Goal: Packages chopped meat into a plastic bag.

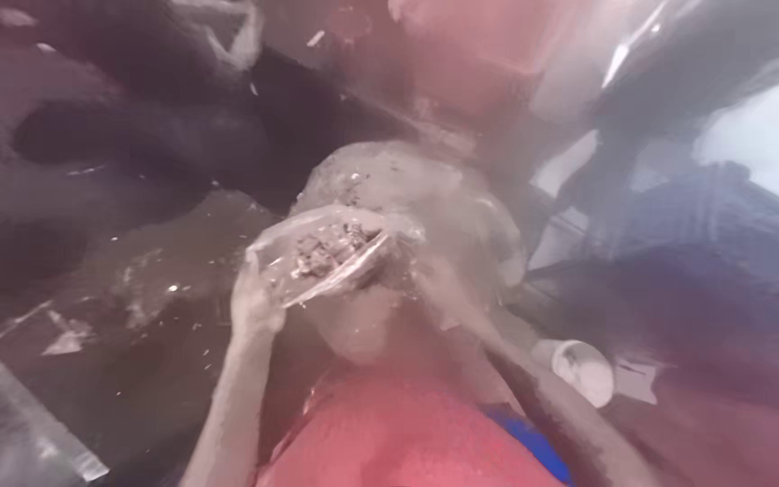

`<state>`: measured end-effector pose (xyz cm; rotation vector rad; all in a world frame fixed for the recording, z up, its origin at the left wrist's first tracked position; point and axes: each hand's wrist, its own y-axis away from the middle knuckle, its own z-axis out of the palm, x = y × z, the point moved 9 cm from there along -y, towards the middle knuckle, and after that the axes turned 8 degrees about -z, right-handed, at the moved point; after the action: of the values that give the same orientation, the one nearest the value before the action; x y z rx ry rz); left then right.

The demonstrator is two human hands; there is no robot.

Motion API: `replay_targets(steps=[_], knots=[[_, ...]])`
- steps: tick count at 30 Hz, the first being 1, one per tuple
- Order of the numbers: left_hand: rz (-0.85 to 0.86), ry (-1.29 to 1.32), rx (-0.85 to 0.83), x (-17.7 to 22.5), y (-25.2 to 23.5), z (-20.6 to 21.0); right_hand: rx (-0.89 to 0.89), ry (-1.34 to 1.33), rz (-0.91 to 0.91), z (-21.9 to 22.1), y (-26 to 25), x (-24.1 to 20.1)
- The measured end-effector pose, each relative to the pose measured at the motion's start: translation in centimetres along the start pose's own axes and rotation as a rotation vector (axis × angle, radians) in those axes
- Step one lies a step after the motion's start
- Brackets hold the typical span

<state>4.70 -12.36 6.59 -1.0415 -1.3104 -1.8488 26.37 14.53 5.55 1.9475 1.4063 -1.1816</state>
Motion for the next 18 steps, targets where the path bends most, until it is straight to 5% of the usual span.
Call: replay_targets(steps=[4, 7, 10, 13, 18], knots=[[0.017, -0.016, -0.024, 0.1, 0.0, 1.7, -0.124, -0.124, -0.414, 2.9, -6.4, -13.5], [0.01, 0.01, -0.043, -0.2, -0.4, 1.9, -0.198, -0.035, -0.359, 4.3, -8.3, -13.8], [0.021, 0.05, -0.058, -0.2, -0.6, 0.8, -0.27, 0.193, -0.149, 3.2, -4.2, -6.8], [-0.001, 0.07, -0.046, -0.3, -0.6, 0.1, -0.447, 0.545, 0.129, 2.4, 5.0, 3.6], [-0.003, 0.074, -0.012, -0.1, -1.1, 0.5, -0.314, 0.728, 0.279, 2.1, 15.0, 11.2]])
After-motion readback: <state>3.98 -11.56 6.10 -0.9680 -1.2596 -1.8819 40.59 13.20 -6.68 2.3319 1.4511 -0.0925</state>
